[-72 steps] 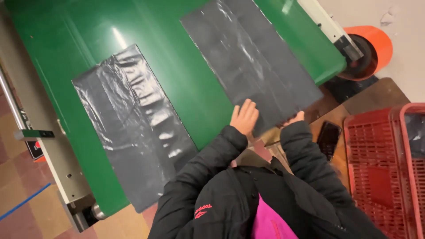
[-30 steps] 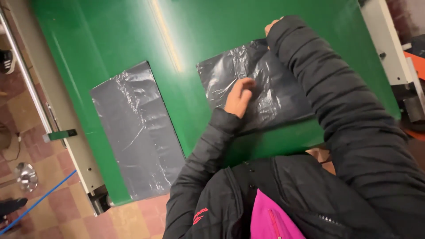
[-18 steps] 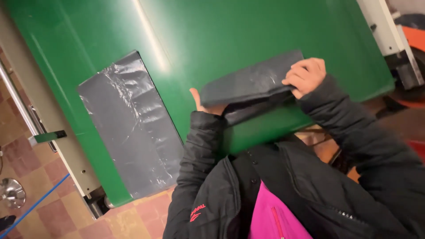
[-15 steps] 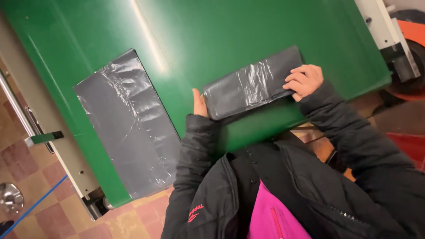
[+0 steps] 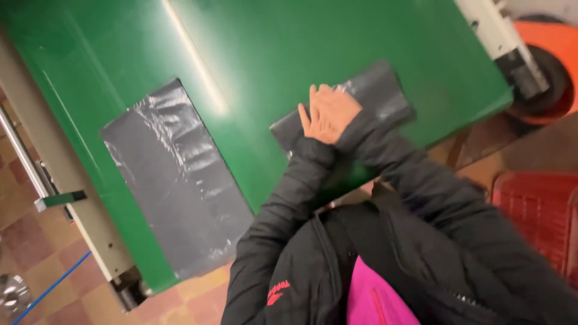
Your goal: Folding grey plastic bags and placing them into a storage basket.
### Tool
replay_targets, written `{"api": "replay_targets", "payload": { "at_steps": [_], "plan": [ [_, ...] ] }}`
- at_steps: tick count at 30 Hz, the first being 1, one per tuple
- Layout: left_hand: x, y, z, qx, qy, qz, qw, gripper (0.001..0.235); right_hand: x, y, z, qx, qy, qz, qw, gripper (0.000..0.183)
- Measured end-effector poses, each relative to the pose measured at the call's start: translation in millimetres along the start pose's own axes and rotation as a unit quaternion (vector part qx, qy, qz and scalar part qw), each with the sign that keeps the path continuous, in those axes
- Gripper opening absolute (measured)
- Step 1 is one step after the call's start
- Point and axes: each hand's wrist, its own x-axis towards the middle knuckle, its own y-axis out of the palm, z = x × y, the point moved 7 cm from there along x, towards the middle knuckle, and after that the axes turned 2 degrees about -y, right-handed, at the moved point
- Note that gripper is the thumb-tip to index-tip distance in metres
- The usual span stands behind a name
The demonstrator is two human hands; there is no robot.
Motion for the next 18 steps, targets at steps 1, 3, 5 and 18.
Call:
{"api": "replay_targets", "payload": {
  "at_steps": [1, 3, 5, 18],
  "plan": [
    [0, 17, 2, 0.032, 0.011, 0.012, 0.999, 0.071, -1, 32, -16, -0.056, 0.012, -0.060, 0.997, 0.080],
    [-4, 16, 9, 0.068, 0.015, 0.032, 0.997, 0.073, 3, 35, -21, -0.101, 0.021, -0.117, 0.988, 0.083],
    [-14, -3, 18, 0.027, -0.045, 0.158, 0.986, 0.086, 4, 14, -26, -0.183, 0.135, 0.217, 0.950, 0.087],
    [-69, -53, 40, -0.032, 0.198, 0.383, 0.901, 0.016, -78, 25, 70, -0.045, -0.083, -0.012, 0.995, 0.073]
  ]
}}
